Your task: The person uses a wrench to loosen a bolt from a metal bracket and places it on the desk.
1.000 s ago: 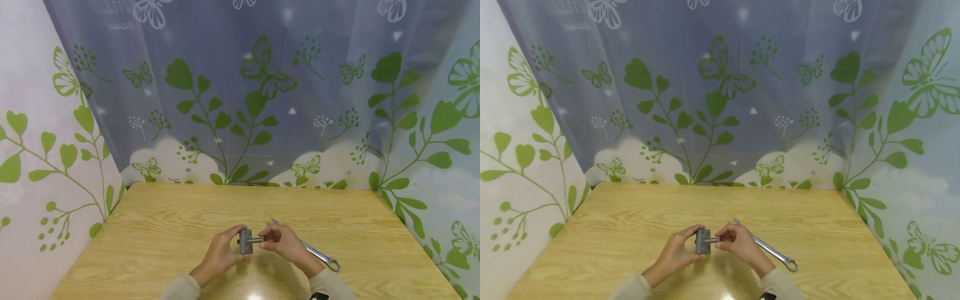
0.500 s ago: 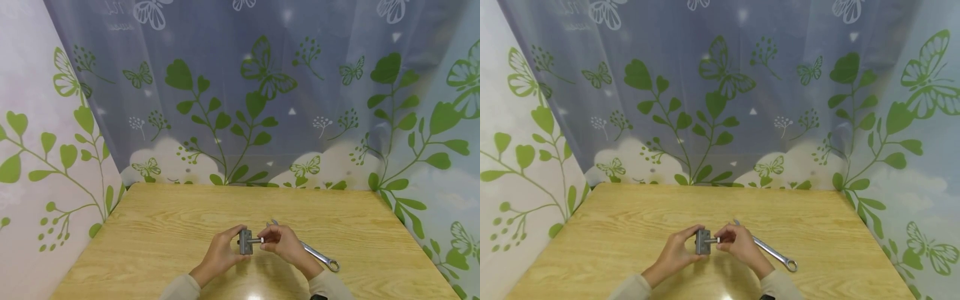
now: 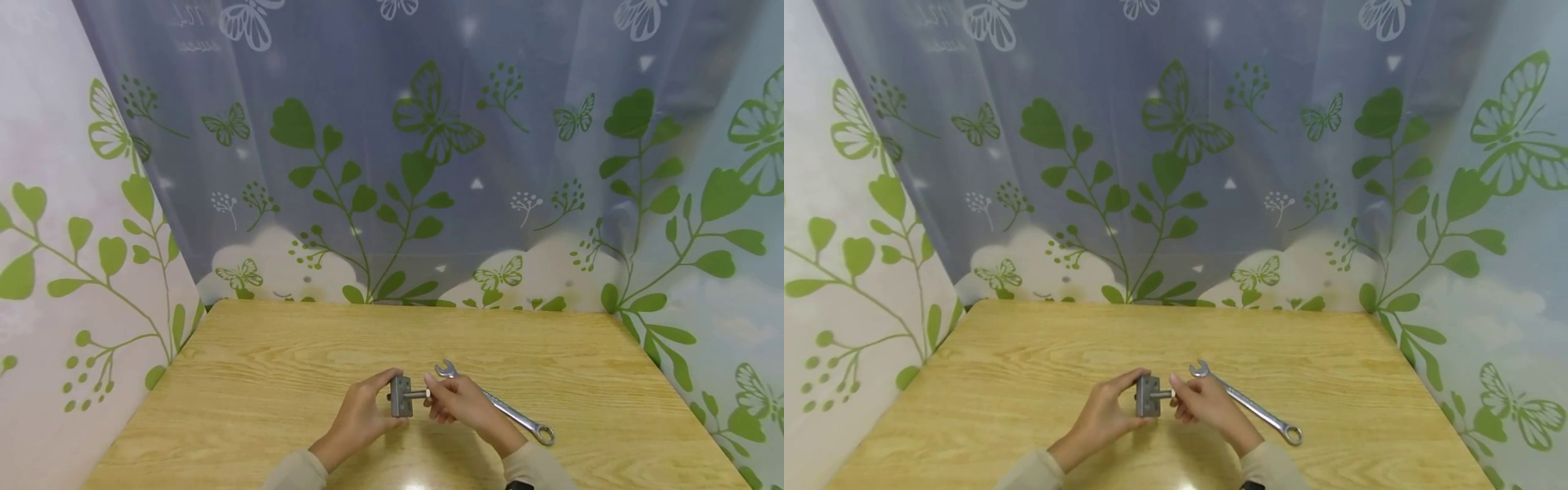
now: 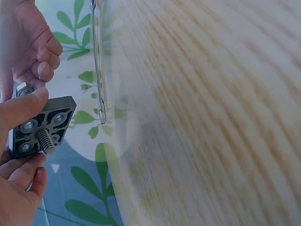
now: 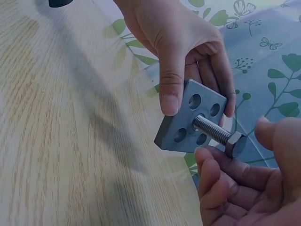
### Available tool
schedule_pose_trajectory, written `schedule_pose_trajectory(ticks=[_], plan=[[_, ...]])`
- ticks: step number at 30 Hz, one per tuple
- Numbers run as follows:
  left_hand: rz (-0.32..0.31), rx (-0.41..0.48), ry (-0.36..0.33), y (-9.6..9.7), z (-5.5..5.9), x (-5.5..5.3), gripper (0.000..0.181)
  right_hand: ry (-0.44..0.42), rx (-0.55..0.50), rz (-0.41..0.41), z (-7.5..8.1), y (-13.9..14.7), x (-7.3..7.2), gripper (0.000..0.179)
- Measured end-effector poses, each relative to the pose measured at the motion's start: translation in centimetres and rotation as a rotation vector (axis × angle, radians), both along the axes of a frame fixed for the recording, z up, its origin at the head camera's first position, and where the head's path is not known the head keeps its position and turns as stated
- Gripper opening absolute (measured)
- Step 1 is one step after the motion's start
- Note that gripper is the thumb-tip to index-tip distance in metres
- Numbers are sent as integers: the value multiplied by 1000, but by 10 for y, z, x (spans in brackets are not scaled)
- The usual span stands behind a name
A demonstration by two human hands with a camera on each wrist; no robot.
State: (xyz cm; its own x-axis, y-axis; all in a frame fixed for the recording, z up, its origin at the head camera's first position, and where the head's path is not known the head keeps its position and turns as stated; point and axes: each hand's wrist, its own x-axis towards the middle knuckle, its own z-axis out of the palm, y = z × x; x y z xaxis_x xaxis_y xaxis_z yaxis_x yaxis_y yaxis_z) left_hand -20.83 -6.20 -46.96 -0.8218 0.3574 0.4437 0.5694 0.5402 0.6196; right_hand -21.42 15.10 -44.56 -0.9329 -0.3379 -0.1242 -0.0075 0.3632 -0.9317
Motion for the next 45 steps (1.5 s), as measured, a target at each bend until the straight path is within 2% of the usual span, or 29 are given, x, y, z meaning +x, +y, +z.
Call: schedule_pose_trajectory(ticks=[4,8,12,15,20,25,31,35,38,42,45], plan=[[-7,5,9,0,-1,0,71,-17,-3,-8,1,-1,0,56],[-18,6,10,0,-1,0,70,5,-11,30,1,0,1,45],[-21,6,9,-1,-2,1,70,101,-5,69,1,4,0,25],[-22,2,9,-1,-2,0,70,187,2,100,1,6,-1,19],[-28,1,-5,-1,-2,0,70,245,24,115,1,6,-1,18],[-27,6,-2,-1,-2,0,70,262,65,104,1,4,-1,18],[-31,3,-7,-1,-2,-1,70,266,59,120,-1,6,-2,21],[-21,-3,-6,-2,-2,-1,70,236,77,167,-2,6,-3,35],[-17,5,-9,-2,-2,-1,71,177,50,181,-3,6,-3,43],[-7,6,-2,-2,-1,-1,71,78,-9,125,-3,6,-4,50],[-1,-3,8,-2,0,-1,71,11,-15,65,-2,5,-4,59]])
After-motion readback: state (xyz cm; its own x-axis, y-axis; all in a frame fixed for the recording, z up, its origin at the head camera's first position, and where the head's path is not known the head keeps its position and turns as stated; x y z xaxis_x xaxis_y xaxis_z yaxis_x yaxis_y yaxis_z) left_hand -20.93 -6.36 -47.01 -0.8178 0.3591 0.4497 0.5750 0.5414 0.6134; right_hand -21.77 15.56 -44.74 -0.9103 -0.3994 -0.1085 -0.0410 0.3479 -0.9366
